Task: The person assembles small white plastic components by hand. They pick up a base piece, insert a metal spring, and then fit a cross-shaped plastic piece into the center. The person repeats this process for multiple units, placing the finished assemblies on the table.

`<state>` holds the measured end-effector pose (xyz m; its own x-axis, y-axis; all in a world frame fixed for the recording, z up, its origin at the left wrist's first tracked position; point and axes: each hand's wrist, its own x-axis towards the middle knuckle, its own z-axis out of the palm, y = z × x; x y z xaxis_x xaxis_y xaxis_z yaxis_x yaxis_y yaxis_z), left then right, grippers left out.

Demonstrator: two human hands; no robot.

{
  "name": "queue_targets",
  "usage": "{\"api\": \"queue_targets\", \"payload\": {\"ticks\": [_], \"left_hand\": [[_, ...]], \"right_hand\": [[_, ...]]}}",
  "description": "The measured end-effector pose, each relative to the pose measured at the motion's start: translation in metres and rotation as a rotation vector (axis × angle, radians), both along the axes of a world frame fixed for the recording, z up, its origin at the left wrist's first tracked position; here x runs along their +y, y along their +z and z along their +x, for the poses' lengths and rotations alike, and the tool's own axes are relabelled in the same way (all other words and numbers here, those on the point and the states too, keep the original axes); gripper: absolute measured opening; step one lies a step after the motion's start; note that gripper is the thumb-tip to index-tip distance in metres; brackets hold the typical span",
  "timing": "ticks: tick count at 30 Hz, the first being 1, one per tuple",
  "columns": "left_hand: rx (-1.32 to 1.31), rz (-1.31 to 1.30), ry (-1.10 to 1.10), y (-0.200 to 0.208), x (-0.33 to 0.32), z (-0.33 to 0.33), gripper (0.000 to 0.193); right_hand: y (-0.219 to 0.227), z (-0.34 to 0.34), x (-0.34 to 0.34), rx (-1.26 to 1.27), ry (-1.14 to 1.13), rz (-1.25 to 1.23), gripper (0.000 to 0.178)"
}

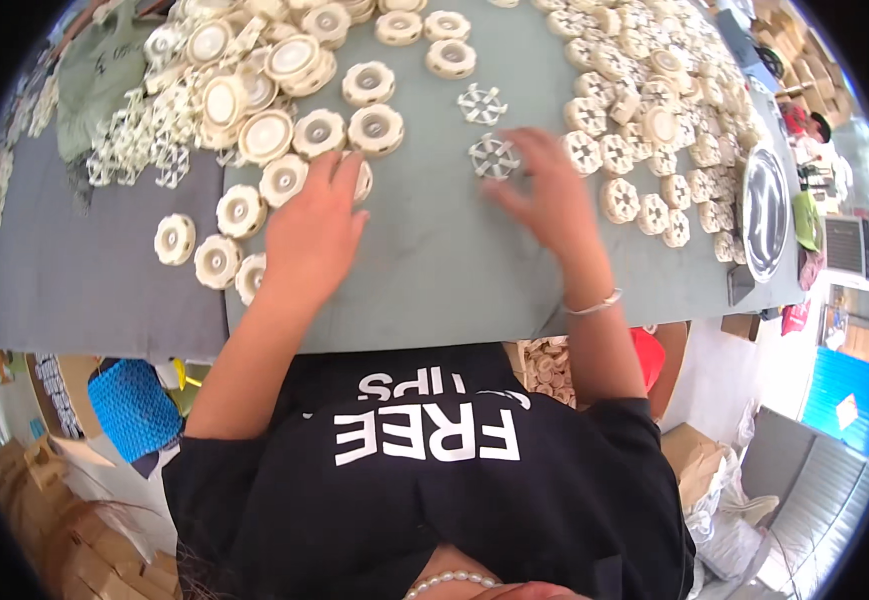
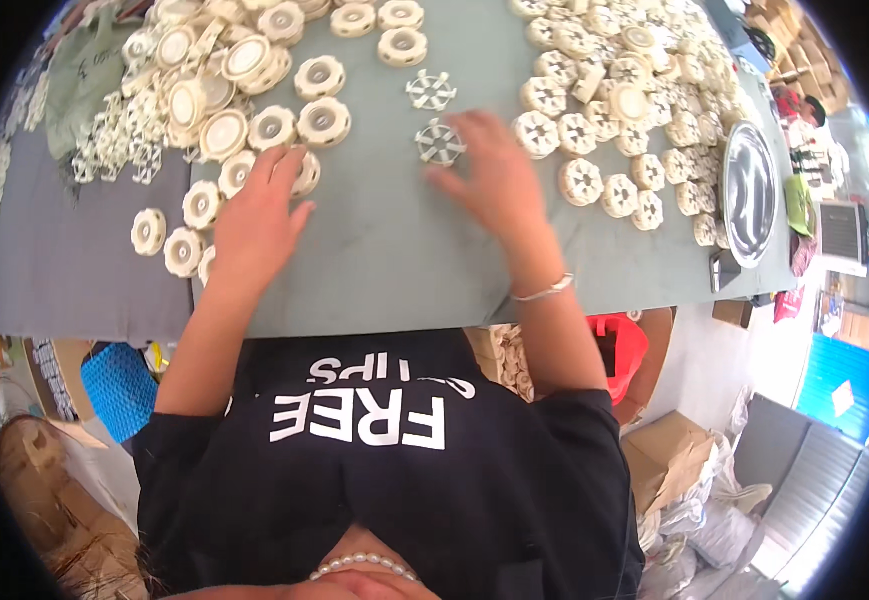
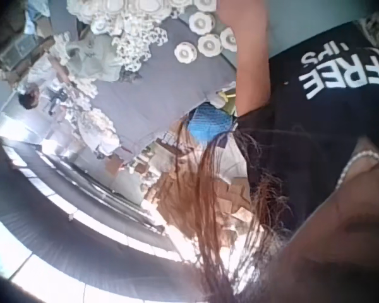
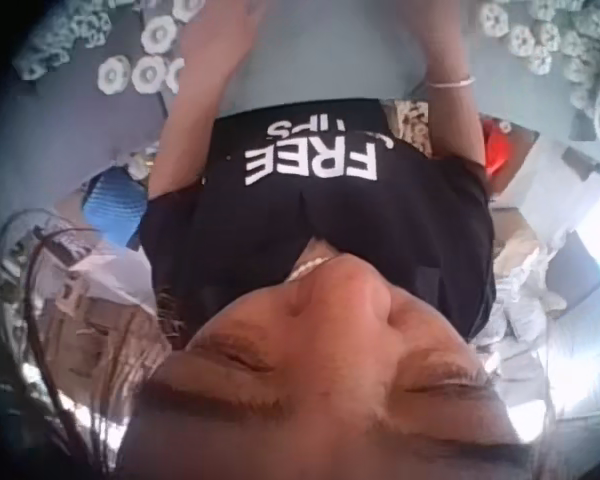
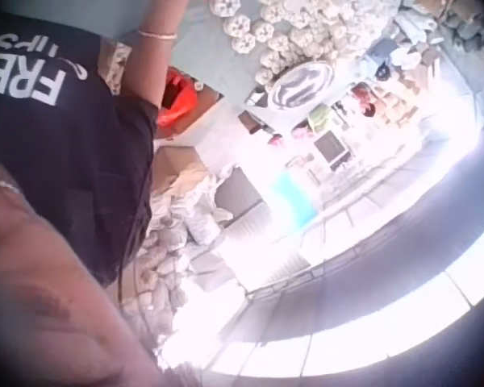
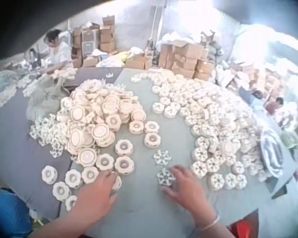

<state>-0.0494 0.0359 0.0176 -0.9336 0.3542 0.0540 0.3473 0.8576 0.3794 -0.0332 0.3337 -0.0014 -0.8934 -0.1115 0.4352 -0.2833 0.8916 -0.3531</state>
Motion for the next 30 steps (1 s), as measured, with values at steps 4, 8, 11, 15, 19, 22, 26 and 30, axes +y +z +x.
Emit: {"api": "queue_targets", "payload": {"ticks": [4,8,11,15,19,22,26,30], "left_hand": [[-0.047,0.035,-0.134,-0.002,0.004,0.017,0.064],[-0.202,0.267,-0.286,-0.004,0.008,0.052,0.069],[-0.128,0.434,-0.250,-0.018,0.011,0.063,0.071],[-0.333,0.552,-0.164,-0.021,0.003,0.061,0.069],[-0.396,0.682,-0.125,-0.025,0.002,0.067,0.063],[-0.392,0.756,-0.097,-0.023,0.005,0.069,0.053],[-0.317,0.732,-0.094,-0.032,0.006,0.070,0.039],[-0.337,0.739,-0.087,-0.032,0.003,0.068,0.037]], "right_hand": [[-0.005,0.017,-0.019,-0.238,-0.009,-0.137,0.035],[0.009,0.060,-0.021,-0.687,-0.091,-0.681,0.030],[0.009,0.078,-0.020,-0.602,-0.278,-0.416,0.029],[-0.008,0.082,-0.011,-0.335,-0.307,-0.178,0.036],[0.012,0.083,-0.008,-0.411,-0.042,-0.337,0.054],[0.011,0.078,-0.010,-0.440,-0.006,-0.299,0.058],[0.019,0.072,-0.008,-0.492,0.012,-0.318,0.060],[0.015,0.071,-0.007,-0.465,0.007,-0.330,0.061]]}}
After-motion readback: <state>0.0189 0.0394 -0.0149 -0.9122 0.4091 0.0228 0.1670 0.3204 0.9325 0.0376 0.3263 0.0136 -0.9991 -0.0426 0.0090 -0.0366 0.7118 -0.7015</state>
